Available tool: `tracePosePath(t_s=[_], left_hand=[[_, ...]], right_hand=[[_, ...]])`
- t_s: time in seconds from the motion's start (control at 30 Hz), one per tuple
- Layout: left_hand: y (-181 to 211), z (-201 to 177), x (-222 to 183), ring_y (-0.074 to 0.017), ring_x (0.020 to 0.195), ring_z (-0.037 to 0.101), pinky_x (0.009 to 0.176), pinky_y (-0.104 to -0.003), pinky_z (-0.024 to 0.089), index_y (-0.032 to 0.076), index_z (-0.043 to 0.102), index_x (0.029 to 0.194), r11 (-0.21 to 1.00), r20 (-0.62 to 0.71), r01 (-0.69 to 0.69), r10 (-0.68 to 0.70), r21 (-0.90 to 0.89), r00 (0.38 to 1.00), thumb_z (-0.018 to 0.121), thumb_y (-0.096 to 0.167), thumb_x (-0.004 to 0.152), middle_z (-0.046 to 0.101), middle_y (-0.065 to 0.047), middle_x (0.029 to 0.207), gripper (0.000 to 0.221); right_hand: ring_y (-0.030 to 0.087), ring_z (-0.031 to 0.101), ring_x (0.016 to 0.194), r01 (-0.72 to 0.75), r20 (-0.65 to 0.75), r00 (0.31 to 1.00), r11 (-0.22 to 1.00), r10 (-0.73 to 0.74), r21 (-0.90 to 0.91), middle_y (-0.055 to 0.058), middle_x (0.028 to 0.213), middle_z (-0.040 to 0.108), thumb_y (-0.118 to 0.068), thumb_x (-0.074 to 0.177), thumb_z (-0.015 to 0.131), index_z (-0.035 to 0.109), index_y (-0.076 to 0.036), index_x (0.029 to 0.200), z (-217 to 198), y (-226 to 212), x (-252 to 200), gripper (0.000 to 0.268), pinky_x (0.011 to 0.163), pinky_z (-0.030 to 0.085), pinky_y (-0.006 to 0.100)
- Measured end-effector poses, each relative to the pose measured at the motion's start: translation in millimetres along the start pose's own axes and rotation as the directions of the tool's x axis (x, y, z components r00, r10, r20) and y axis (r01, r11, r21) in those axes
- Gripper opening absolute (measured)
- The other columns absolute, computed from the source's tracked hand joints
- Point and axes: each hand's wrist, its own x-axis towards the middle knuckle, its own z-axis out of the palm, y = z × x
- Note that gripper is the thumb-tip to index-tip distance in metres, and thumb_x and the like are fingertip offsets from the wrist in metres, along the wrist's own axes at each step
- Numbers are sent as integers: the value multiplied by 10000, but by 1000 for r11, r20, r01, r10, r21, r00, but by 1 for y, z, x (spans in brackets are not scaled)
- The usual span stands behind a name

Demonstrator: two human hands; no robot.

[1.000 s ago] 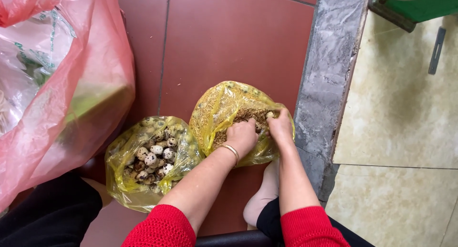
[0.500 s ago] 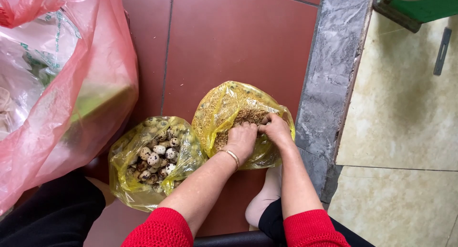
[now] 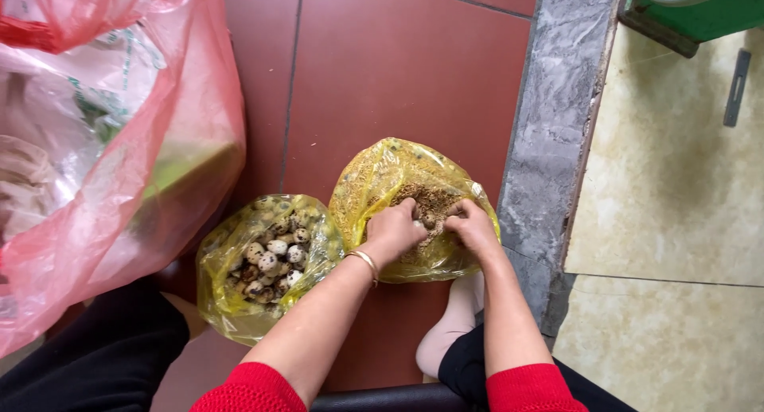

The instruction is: A person transfers quail eggs from one plastic bag into another bag filled with grain for packing or storage.

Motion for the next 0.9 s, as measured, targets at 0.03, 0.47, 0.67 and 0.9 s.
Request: tracePosePath(t_s=[0.03, 0.47, 0.67, 0.9], left_hand=[[-2, -4, -5, -422, 1080, 711, 921, -540, 568, 181, 631, 1110, 1000, -4, 3, -3, 6, 1000, 659, 418, 873, 720, -147, 1064, 336], [-21, -4, -34, -149, 503, 653, 403, -191, 474, 165, 627, 1099, 360, 234, 203, 43, -911, 971, 753, 322, 873, 679, -103, 710, 302], [-36, -37, -89, -115, 538, 621, 416, -158, 425, 154, 670, 1105, 220, 193, 145, 215, -965, 957, 787, 241, 882, 630, -51, 733, 266], [-173, -77, -138, -175, 576, 644, 420, -188, 426, 169, 605, 1124, 175, -39, 10, -279, -984, 959, 764, 288, 922, 608, -87, 764, 283]], right_hand=[[262, 730, 725, 4, 3, 1000, 1000, -4, 6, 109, 818, 715, -248, 672, 790, 744, -168, 1019, 6, 0, -2, 359, 708, 605, 414], [273, 626, 833, 39, -30, 999, 994, -42, -103, 127, 980, 679, -362, 759, 828, 718, -162, 1111, 23, -28, -27, 419, 688, 499, 398], [132, 569, 457, 126, 104, 977, 898, -186, 421, 98, 753, 629, -202, 763, 849, 704, -108, 1068, 19, -28, -60, 350, 358, 437, 238], [34, 491, 473, -55, 521, 695, 687, -495, 724, 85, 802, 605, -118, 801, 755, 646, -40, 1156, 105, -137, -159, 379, 351, 339, 170]])
